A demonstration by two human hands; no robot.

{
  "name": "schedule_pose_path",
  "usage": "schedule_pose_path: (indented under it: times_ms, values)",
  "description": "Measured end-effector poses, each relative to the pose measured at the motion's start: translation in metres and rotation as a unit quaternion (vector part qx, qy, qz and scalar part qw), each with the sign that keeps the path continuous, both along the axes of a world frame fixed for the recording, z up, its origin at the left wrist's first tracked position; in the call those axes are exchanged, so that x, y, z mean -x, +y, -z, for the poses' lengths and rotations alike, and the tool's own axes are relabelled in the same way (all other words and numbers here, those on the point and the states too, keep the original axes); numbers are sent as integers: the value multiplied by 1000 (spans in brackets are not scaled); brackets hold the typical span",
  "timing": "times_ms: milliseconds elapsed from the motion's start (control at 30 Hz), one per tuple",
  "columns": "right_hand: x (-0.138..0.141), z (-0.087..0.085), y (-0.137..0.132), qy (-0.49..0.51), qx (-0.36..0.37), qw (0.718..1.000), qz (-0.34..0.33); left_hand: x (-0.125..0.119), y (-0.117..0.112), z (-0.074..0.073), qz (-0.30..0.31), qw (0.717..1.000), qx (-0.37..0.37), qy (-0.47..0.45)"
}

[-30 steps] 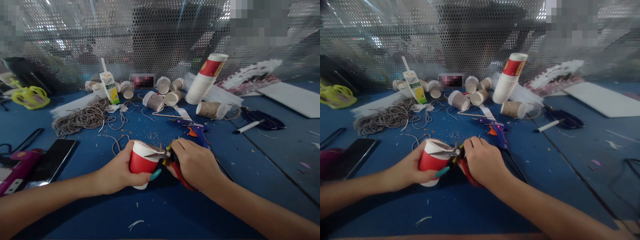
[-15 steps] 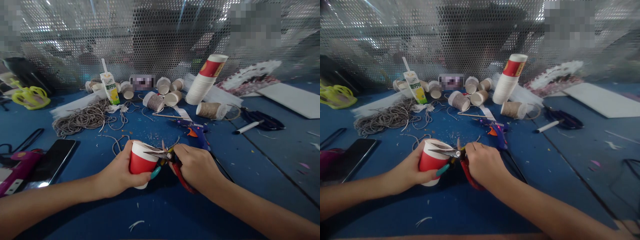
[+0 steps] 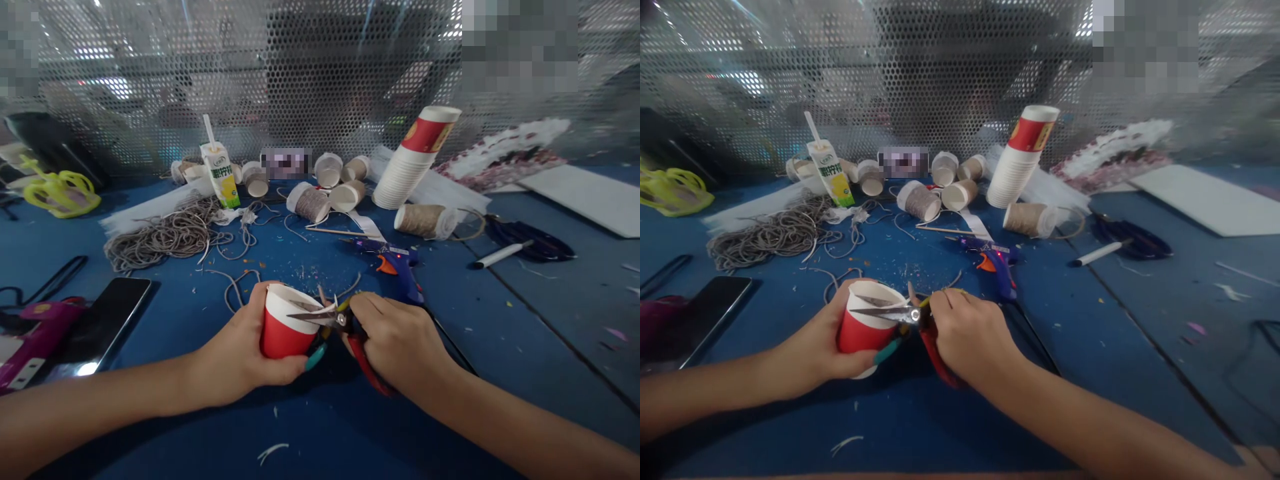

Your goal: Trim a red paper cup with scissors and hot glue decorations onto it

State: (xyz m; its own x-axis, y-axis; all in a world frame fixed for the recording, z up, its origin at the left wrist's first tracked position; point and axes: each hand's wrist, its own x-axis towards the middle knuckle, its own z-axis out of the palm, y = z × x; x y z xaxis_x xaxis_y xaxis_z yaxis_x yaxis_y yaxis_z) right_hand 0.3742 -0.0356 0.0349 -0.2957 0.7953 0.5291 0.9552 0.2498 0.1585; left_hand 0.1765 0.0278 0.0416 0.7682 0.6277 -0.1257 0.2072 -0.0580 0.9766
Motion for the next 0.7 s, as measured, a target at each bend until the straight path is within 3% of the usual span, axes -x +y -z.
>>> schedule_pose_path:
  times_ms: [167,467,700]
  values:
    - [-1,-1,2,-9,1,1000,10,0,0,0,-28,1000,-1,13]
    - [4,-2,-1,-37,15,999,11,2,-1,-8,11,995,-73,66]
    - [4,-6,-4,-3,-3,1000,10,0,-2,-8,-2,997,-37,64]
